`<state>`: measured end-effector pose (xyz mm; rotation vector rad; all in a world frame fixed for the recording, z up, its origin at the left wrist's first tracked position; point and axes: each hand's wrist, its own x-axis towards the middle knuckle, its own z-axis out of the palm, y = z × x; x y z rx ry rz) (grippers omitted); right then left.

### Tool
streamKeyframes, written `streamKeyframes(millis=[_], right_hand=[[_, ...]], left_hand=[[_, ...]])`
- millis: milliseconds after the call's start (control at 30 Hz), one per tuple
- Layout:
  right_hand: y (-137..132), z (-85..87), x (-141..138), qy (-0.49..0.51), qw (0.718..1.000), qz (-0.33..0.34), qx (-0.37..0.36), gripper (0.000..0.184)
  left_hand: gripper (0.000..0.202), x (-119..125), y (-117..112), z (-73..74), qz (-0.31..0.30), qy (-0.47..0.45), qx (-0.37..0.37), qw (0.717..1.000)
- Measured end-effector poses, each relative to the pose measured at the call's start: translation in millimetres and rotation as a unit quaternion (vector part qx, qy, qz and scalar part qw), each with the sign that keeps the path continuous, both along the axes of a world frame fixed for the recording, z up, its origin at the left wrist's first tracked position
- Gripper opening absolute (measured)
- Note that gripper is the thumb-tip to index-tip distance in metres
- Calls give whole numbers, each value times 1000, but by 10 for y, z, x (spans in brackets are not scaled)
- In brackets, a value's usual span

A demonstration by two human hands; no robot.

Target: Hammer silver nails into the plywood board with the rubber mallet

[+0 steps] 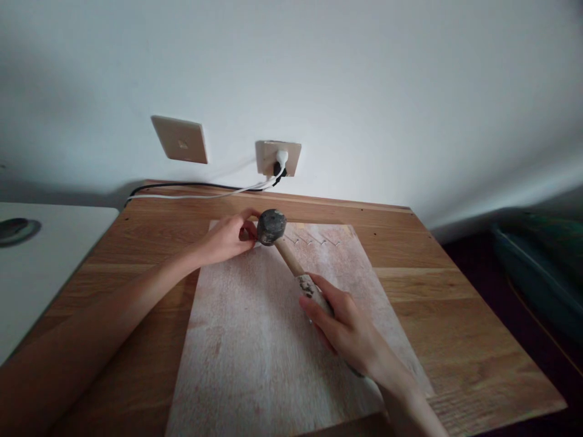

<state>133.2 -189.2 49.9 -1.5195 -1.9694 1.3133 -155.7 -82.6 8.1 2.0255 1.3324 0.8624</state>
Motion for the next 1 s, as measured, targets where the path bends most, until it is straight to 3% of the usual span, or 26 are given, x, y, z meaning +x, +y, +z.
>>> streamKeyframes(millis=[567, 733, 833, 933, 1000], right_hand=[[-33, 11, -8, -20, 1000, 1, -13, 52], [-18, 27, -15, -11, 1000, 11, -11, 50], [-50, 34, 52, -9, 1000, 3, -9, 50], [-173, 15, 242, -26, 999, -30, 0, 58], [-297, -8, 409, -40, 997, -68, -23, 68]], left_hand=[[41, -12, 4, -8, 0, 4, 19, 1000], [48, -22, -3, 26, -7, 18, 10, 1000], [46, -95, 31, 107, -24, 43, -12, 999], [23, -124, 6, 280, -39, 83, 16, 996], [9, -35, -119, 435, -91, 109, 41, 989]])
